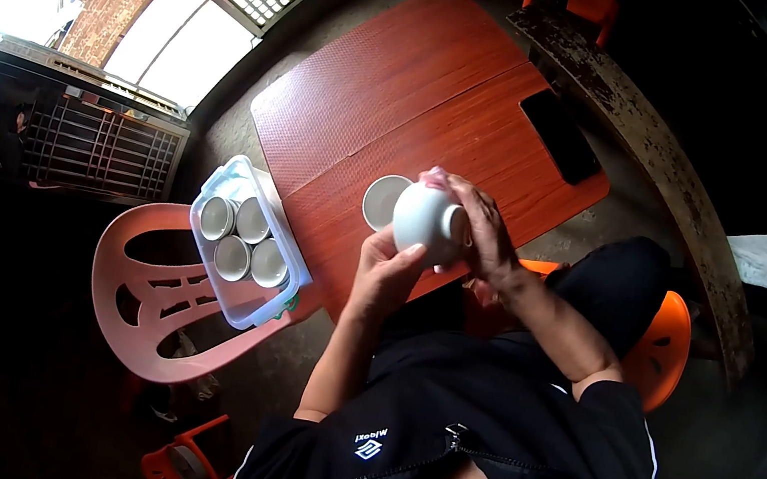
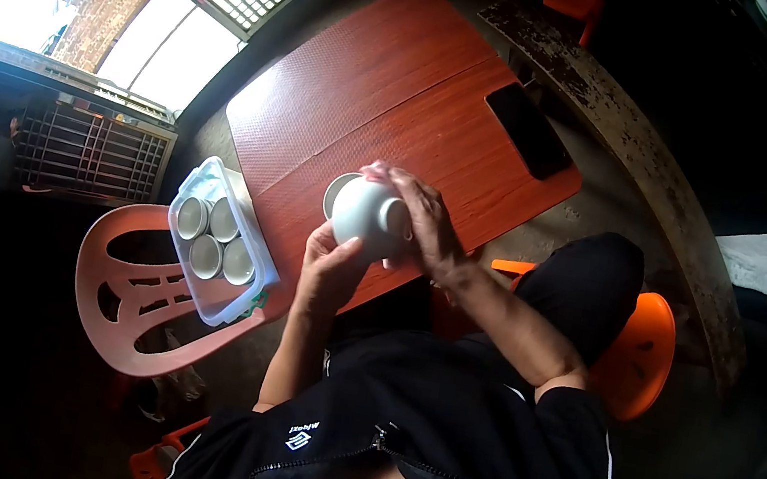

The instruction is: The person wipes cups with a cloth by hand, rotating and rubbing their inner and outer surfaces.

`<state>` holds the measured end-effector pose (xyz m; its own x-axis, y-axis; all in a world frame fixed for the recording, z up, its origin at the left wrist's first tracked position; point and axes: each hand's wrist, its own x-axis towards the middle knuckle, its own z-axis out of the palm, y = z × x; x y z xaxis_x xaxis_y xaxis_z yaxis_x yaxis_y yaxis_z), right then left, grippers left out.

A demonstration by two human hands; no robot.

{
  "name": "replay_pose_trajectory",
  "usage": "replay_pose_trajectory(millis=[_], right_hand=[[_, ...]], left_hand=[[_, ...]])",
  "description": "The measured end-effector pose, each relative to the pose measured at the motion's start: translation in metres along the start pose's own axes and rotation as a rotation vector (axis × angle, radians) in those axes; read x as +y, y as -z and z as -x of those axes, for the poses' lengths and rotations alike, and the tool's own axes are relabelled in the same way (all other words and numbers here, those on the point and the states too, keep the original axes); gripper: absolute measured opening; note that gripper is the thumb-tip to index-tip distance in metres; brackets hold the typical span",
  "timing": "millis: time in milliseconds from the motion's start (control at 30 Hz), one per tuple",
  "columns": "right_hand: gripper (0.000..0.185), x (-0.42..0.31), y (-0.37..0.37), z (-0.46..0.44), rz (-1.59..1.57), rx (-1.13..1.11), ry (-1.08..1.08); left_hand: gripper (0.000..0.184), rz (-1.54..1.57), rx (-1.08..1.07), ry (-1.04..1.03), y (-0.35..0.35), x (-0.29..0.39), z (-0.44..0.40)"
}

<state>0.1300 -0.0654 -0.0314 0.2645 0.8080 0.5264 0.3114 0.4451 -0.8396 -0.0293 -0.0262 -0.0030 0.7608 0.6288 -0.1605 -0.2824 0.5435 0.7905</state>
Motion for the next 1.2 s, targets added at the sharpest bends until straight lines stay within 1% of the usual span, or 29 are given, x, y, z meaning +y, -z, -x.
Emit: replay_pose_trajectory(millis=[33,67,100,167,200,233,267,300,333,367,433,467,533,567,600,633,667,733,767,833,867,900,933,967,1000,1033,1133,1167,1200], right_hand=[[0.037,0.012,0.008,-0.010,-0.148,-0.161,0.076],[0.034,-0.002,0.013,-0.017,-0.362,-0.309,-0.227],[0.032,-0.017,0.018,-0.025,-0.536,-0.389,-0.561],[0.033,-0.011,0.016,-0.013,-0.233,-0.241,-0.326],[0.036,-0.012,0.004,-0.004,-0.291,-0.022,-0.324],[0.039,-0.021,-0.020,0.007,-0.450,0.269,-0.395],[0.042,-0.025,-0.035,0.012,-0.639,0.494,-0.492],[0.045,-0.025,-0.043,0.012,-0.798,0.641,-0.570],[0.044,-0.015,-0.032,0.013,-0.913,0.572,-0.677],[0.041,-0.024,-0.012,0.003,-0.895,0.353,-0.774],[0.033,0.003,0.012,-0.008,-0.620,-0.139,-0.370],[0.021,0.012,0.010,-0.012,-0.701,-0.307,-0.299],[0.018,-0.024,0.012,-0.019,0.334,-0.354,0.131],[0.019,-0.027,0.005,-0.017,0.339,-0.212,0.253],[0.032,-0.037,0.002,-0.015,0.379,-0.140,0.181],[0.034,-0.031,0.001,-0.009,0.471,-0.096,0.249],[0.037,-0.019,-0.002,0.001,0.562,-0.056,0.316],[0.043,0.047,-0.011,0.017,0.240,-0.087,0.222],[0.046,0.050,-0.010,0.014,0.137,-0.110,0.152],[0.052,0.052,-0.011,0.013,-0.012,-0.147,-0.018],[0.051,0.024,-0.008,0.005,0.262,-0.174,0.096],[0.050,-0.004,-0.005,-0.003,0.532,-0.172,0.217],[0.046,-0.014,-0.015,0.002,0.510,-0.112,0.168],[0.045,-0.027,-0.023,0.010,0.485,-0.116,0.180],[0.043,-0.036,-0.028,0.013,0.460,-0.118,0.190],[0.048,-0.034,-0.024,0.011,0.486,-0.130,0.245],[0.040,0.008,-0.003,0.010,0.380,-0.253,0.293],[0.036,0.033,-0.005,0.002,0.221,-0.274,0.364],[0.031,0.034,0.001,-0.011,-0.164,-0.246,0.299]], left_hand=[[0.049,0.155,-0.052,0.063,0.003,0.004,0.000],[0.049,0.314,-0.100,0.129,0.007,0.007,-0.001],[0.049,0.307,-0.067,0.208,0.009,0.011,-0.002],[0.047,0.304,-0.026,0.125,0.002,0.009,-0.005],[0.046,0.269,-0.013,0.060,0.002,0.009,-0.010],[0.048,0.272,-0.099,-0.022,0.002,0.007,-0.014],[0.046,0.134,0.039,-0.031,-0.003,0.006,-0.014],[0.045,0.111,-0.015,-0.021,0.001,0.003,-0.014],[0.043,0.070,-0.031,-0.013,0.001,0.001,-0.012],[0.041,0.028,-0.048,-0.005,0.001,-0.002,-0.011],[0.038,-0.092,-0.008,-0.005,-0.008,-0.004,-0.005],[0.038,-0.124,-0.056,0.057,-0.007,-0.005,-0.001],[0.039,-0.253,-0.034,0.062,0.008,-0.011,0.002],[0.038,-0.299,-0.006,-0.015,0.008,-0.013,0.000],[0.038,-0.345,0.019,-0.090,0.007,-0.013,-0.002],[0.030,-0.477,0.063,-0.080,0.007,-0.010,0.000],[0.028,-0.587,0.042,-0.031,0.008,-0.007,0.002],[0.025,-0.810,-0.007,0.058,0.010,-0.001,0.003],[0.021,-0.787,-0.038,-0.065,-0.004,0.001,0.002],[0.024,-0.764,-0.016,-0.077,-0.005,-0.001,0.004],[0.025,-0.752,-0.003,-0.083,-0.003,-0.002,0.004],[0.032,-0.611,-0.001,-0.059,0.006,-0.003,0.002],[0.038,-0.500,-0.068,-0.096,0.029,-0.008,-0.002],[0.038,-0.422,0.022,-0.194,0.030,-0.012,0.001],[0.039,-0.392,0.092,-0.198,0.030,-0.011,0.005],[0.040,-0.360,0.161,-0.204,0.030,-0.010,0.008],[0.040,-0.516,-0.122,0.067,0.024,0.014,0.006],[0.035,-0.468,-0.151,0.075,0.015,0.017,0.009],[0.029,-0.444,-0.115,0.069,0.003,0.021,0.010]])
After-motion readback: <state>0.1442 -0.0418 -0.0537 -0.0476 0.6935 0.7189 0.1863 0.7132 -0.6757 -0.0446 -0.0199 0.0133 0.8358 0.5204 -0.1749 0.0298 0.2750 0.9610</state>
